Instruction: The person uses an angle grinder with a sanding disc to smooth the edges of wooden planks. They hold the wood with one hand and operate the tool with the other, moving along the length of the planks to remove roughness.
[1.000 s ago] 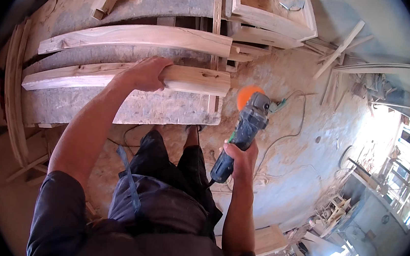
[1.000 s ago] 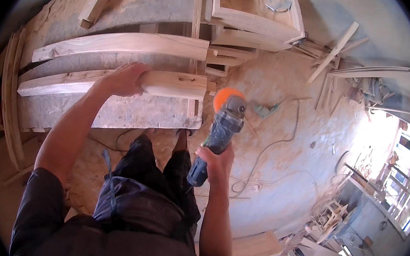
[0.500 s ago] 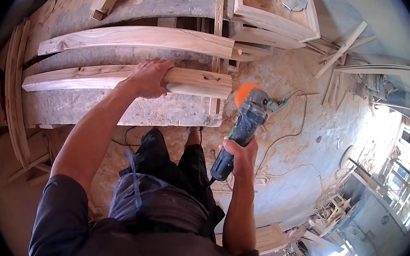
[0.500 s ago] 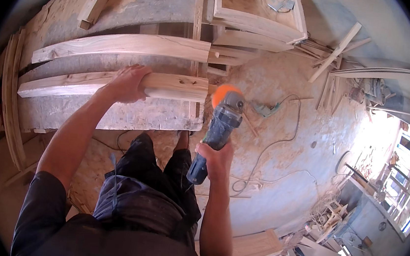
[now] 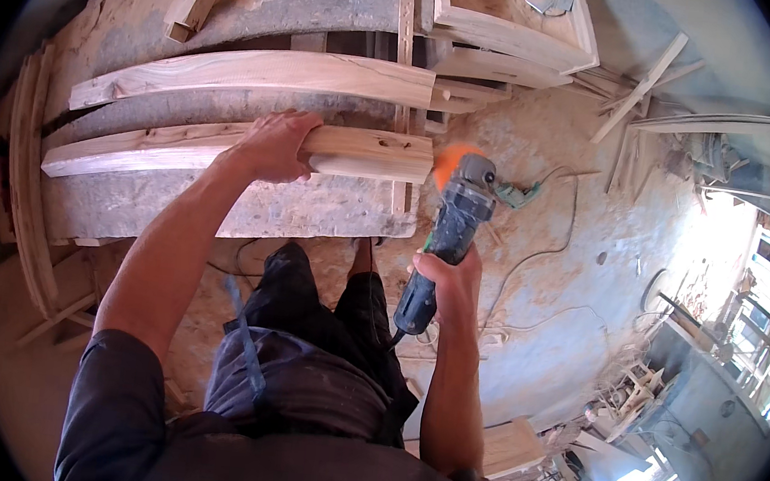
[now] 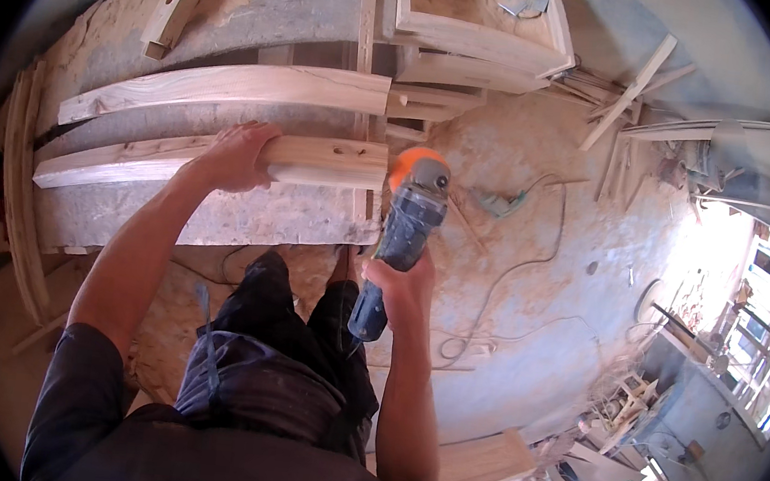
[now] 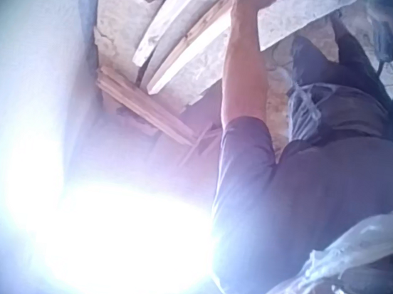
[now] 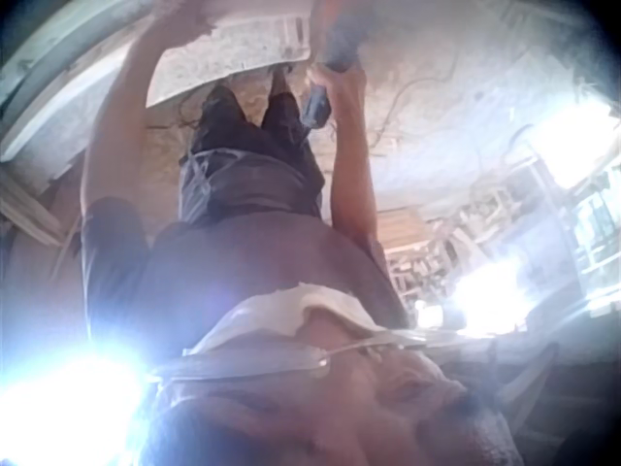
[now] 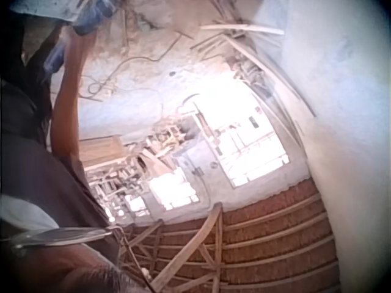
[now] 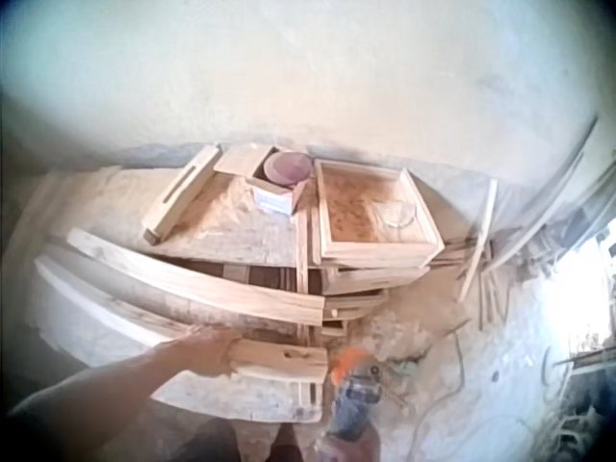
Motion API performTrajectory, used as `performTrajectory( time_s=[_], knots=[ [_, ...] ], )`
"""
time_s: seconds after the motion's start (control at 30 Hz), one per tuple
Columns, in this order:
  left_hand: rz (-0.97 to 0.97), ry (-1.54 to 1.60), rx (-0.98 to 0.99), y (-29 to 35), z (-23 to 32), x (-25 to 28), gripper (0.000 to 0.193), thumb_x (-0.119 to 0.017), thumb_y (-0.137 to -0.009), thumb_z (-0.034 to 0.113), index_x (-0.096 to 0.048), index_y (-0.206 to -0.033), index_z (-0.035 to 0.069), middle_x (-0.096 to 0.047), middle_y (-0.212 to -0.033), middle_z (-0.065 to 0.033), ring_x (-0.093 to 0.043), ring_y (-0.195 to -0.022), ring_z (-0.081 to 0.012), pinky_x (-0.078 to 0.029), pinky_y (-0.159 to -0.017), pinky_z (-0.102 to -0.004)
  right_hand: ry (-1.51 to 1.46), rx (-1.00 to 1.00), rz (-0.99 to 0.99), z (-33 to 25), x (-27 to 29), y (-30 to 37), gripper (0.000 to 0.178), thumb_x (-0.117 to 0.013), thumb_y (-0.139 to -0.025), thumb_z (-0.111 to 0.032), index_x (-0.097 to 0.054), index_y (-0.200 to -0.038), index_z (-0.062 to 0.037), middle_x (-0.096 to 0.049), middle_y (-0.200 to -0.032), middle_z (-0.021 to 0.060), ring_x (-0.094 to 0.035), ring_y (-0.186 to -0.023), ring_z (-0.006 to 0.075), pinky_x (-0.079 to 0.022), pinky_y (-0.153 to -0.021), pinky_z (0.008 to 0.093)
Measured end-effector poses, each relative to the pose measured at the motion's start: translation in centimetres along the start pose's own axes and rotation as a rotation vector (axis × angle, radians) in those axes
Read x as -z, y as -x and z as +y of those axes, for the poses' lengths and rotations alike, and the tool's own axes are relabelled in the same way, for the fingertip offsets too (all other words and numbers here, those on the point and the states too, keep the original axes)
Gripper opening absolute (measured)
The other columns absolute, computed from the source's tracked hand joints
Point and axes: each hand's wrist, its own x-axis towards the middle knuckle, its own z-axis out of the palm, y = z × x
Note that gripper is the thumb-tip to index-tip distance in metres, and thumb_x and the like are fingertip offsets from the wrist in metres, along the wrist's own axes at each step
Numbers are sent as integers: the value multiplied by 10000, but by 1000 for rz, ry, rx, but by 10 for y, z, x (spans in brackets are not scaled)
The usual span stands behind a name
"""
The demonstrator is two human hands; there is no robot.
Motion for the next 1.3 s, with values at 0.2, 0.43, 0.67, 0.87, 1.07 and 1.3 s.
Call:
performTrajectory(
  time_s=[0.2, 0.43, 0.67, 0.87, 1.07, 1.3],
  knots=[
    [130, 29, -91, -4, -13, -1, 789, -931, -650, 184, -607, -1362, 75, -629, -1303, -180, -594, -1249, -390, -457, -1096, -484, 39, 12, -22, 11, 9, 8, 416, -776, -723, -31, -592, -1095, 5, -655, -875, 88, -680, -702, 208, -574, -676, 364],
    [416, -189, -286, 8, -14, -26, 832, -898, -660, 103, -553, -1413, 35, -583, -1296, -174, -534, -1285, -389, -444, -1111, -480, -56, -33, 69, 28, 19, 19, 529, -804, -685, -78, -634, -1180, 6, -693, -933, 73, -681, -793, 178, -565, -739, 337],
    [30, -103, -140, 3, -9, 6, 818, -857, -714, 41, -527, -1463, 45, -578, -1359, -195, -506, -1349, -413, -415, -1150, -499, 31, 88, 10, 12, 14, 11, 402, -775, -725, -36, -594, -1083, -1, -663, -856, 90, -688, -708, 204, -572, -680, 352],
    [-22, -97, -98, -2, -4, 14, 823, -862, -729, 59, -528, -1481, 43, -568, -1410, -205, -496, -1386, -411, -407, -1169, -505, 94, 77, -32, 1, 1, -12, 395, -776, -733, -13, -594, -1084, 1, -666, -859, 83, -684, -720, 199, -570, -694, 354],
    [-52, -92, -86, -4, -6, 17, 832, -870, -733, 74, -528, -1491, 38, -541, -1450, -212, -491, -1390, -419, -391, -1189, -493, 5, 79, -51, 10, 7, -3, 386, -786, -742, -9, -603, -1082, 4, -669, -863, 84, -688, -727, 194, -571, -694, 352],
    [-56, -95, -92, -9, -10, 15, 875, -874, -733, 114, -506, -1522, 33, -532, -1459, -223, -485, -1394, -421, -384, -1196, -482, 33, 70, -51, 13, 9, -20, 382, -780, -752, 1, -607, -1092, 4, -669, -867, 85, -690, -732, 201, -574, -702, 355]
  ],
)
